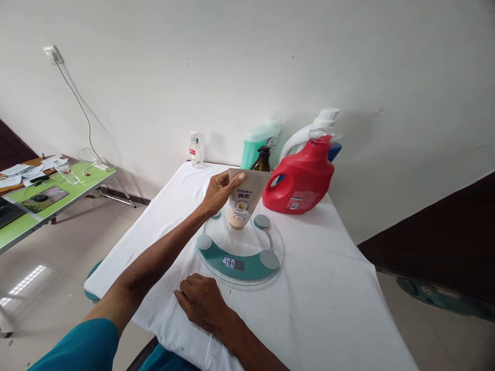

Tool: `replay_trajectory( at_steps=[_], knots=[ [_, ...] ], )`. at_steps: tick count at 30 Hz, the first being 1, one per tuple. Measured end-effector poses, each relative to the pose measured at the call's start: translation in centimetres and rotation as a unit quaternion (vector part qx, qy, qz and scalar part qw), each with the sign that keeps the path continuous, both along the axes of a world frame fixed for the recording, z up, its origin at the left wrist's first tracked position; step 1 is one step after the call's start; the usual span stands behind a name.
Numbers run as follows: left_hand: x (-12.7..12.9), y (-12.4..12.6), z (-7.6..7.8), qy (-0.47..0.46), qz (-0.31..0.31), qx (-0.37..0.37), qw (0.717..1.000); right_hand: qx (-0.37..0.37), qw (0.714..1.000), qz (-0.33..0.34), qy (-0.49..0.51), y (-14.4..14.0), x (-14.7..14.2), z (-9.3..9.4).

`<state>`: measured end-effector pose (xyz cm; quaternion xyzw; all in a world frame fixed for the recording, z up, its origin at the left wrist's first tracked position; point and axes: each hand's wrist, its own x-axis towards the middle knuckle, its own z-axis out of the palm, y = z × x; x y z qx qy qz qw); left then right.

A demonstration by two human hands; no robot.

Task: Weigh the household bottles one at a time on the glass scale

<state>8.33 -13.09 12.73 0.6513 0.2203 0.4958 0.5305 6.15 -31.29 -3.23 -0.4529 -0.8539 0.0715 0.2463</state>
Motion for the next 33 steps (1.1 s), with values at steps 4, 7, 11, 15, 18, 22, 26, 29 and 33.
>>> replay_trajectory(
  at_steps=[4,7,11,15,18,22,26,29,33],
  knots=[
    [-2.2,2.0,-2.2,-0.002,0.041,-0.017,0.999,0.022,1.0,-0.009,0.012,0.0,-0.1,-0.6],
    [-4.3,4.1,-6.0,0.001,0.145,-0.074,0.987,0.043,0.999,-0.01,0.023,-0.1,-0.1,-1.1],
    [-6.3,6.0,-11.2,-0.008,0.188,-0.164,0.968,0.069,0.996,-0.015,0.055,-0.1,-0.1,-1.5],
    [-7.0,6.8,-13.4,-0.022,0.163,-0.203,0.965,0.075,0.994,-0.015,0.076,-0.2,-0.1,-1.6],
    [-7.2,7.2,-13.6,-0.013,0.147,-0.203,0.968,0.074,0.994,-0.012,0.081,-0.2,-0.1,-1.6],
    [-7.3,7.4,-13.7,0.013,0.132,-0.199,0.971,0.071,0.993,-0.013,0.089,-0.1,0.0,-1.7],
    [-7.2,7.5,-14.0,0.03,0.13,-0.178,0.975,0.08,0.992,-0.01,0.094,0.0,0.0,-1.5],
    [-7.2,7.5,-14.2,0.044,0.132,-0.166,0.976,0.083,0.992,-0.011,0.09,-0.1,-0.1,-1.4],
    [-7.3,7.5,-14.3,0.054,0.14,-0.156,0.976,0.086,0.993,-0.01,0.086,-0.2,-0.1,-1.4]
  ],
)
